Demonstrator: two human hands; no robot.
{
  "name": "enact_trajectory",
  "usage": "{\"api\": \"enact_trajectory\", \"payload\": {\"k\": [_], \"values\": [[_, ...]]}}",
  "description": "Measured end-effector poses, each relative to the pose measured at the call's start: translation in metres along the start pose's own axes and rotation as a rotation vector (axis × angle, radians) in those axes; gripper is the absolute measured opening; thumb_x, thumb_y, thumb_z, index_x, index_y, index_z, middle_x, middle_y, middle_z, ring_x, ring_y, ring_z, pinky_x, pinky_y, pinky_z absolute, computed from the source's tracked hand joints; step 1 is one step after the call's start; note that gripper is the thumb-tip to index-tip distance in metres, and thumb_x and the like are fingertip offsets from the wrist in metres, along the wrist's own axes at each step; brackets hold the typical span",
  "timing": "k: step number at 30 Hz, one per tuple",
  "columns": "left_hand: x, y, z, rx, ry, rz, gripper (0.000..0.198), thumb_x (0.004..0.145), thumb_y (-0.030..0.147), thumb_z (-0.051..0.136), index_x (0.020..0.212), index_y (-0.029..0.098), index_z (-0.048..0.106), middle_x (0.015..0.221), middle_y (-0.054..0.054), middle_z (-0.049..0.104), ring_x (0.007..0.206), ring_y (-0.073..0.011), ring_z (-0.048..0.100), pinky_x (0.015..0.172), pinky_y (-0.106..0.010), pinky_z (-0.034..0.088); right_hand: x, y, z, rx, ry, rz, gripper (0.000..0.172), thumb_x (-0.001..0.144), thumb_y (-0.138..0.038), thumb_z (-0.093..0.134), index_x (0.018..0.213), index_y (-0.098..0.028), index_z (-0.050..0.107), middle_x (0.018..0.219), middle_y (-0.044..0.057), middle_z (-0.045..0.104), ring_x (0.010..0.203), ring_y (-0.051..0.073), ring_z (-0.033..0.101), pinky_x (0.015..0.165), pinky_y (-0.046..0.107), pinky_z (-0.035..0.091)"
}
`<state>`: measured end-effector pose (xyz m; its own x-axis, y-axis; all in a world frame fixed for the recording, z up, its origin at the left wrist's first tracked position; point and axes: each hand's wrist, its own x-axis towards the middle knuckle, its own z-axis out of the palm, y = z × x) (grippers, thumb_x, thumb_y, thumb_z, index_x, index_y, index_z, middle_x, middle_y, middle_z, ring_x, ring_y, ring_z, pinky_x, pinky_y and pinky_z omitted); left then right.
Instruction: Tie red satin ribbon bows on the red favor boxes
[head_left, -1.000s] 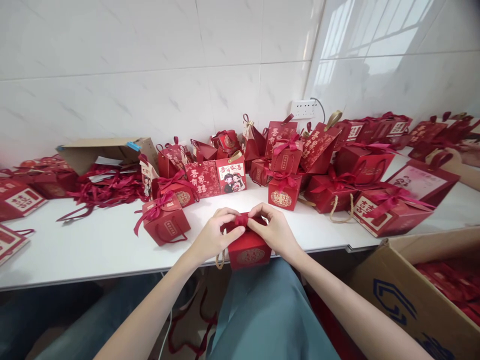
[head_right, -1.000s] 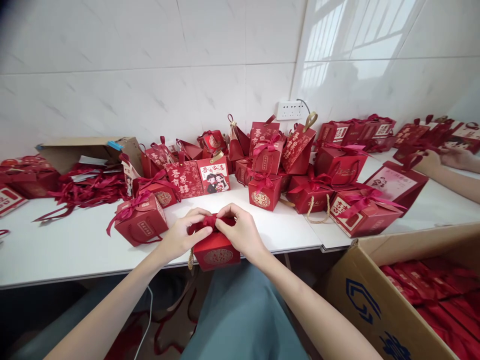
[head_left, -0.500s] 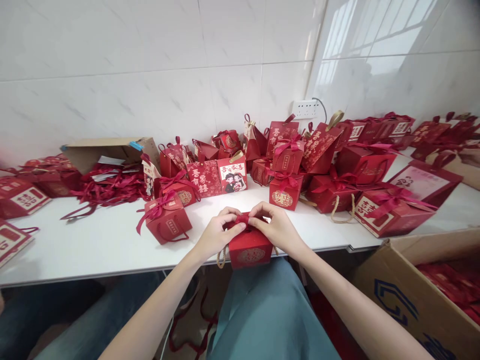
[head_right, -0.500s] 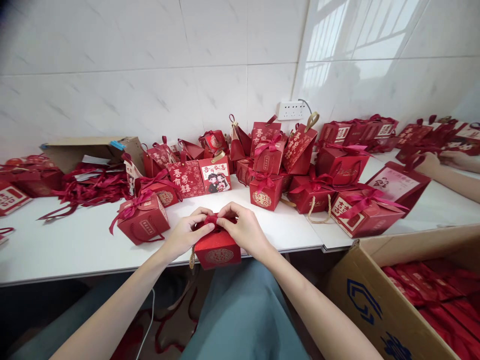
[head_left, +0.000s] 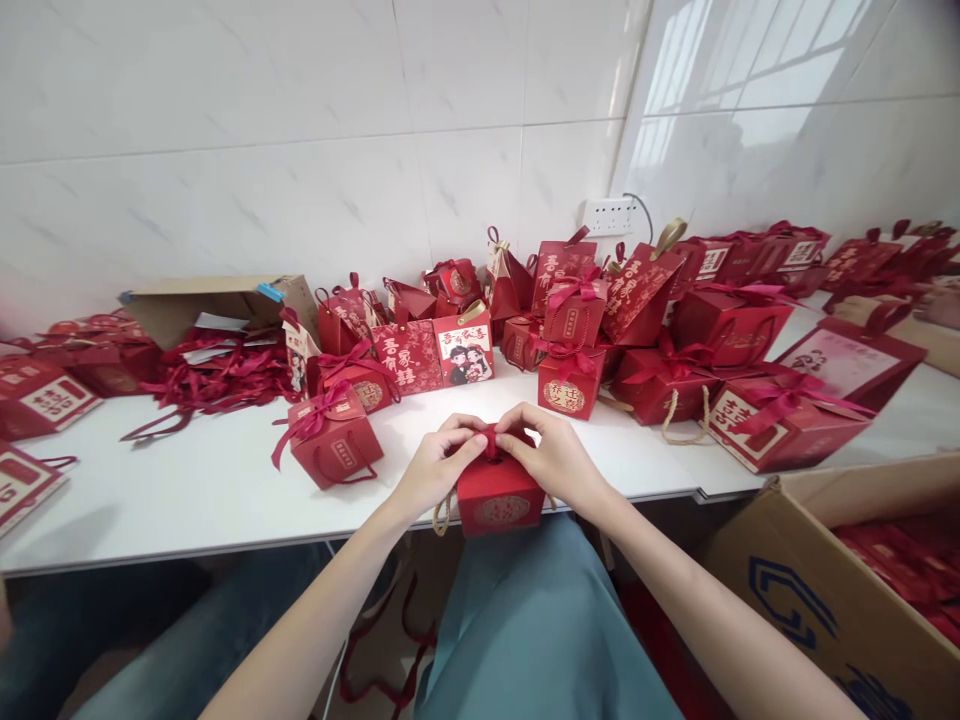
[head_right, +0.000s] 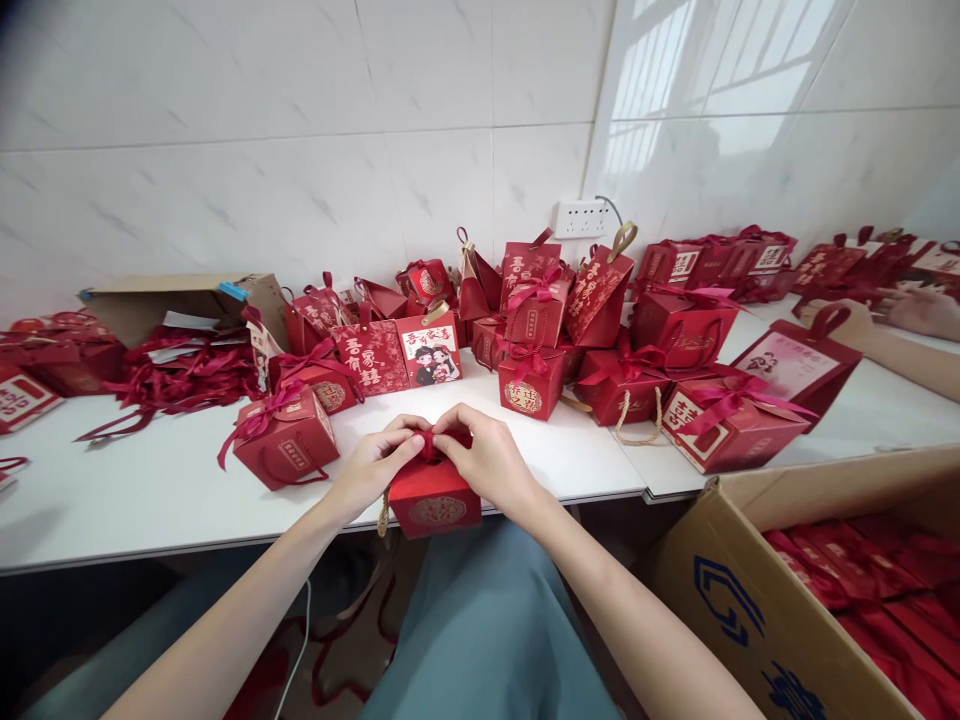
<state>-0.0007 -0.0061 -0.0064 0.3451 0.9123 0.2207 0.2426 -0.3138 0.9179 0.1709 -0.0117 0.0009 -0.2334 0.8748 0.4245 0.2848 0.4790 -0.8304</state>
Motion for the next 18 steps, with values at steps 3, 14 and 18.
{"api": "enact_trajectory", "payload": {"k": [3,14,18], "values": [[0.000,0.000,0.002,-0.064,0.018,-0.013,0.029,0.081,0.037,0.052,0.064,0.016,0.062,0.101,-0.006,0.056,0.097,-0.0181,0.054,0.089,-0.029,0.041,0.001,-0.004,-0.002,-0.116,0.012,-0.085,0.010,0.079,-0.011,0.055,0.075,-0.020,0.057,0.076,-0.001,0.066,0.071,0.014,0.061,0.070,0.027,0.045],[0.002,-0.003,0.004,-0.176,0.068,-0.043,0.026,0.078,0.035,0.055,0.062,0.017,0.064,0.104,-0.006,0.056,0.102,-0.0202,0.053,0.097,-0.033,0.036,-0.007,-0.006,-0.014,-0.340,0.057,-0.246,0.005,0.081,-0.014,0.059,0.079,-0.019,0.061,0.093,0.007,0.060,0.090,0.020,0.061,0.080,0.033,0.049],[0.000,-0.002,0.004,-0.206,0.068,-0.049,0.025,0.077,0.036,0.057,0.063,0.016,0.064,0.105,-0.007,0.056,0.105,-0.0216,0.052,0.099,-0.034,0.034,-0.011,-0.008,-0.015,-0.404,-0.015,-0.210,0.005,0.079,-0.017,0.063,0.078,-0.019,0.067,0.095,0.007,0.061,0.090,0.020,0.062,0.083,0.037,0.048]]}}
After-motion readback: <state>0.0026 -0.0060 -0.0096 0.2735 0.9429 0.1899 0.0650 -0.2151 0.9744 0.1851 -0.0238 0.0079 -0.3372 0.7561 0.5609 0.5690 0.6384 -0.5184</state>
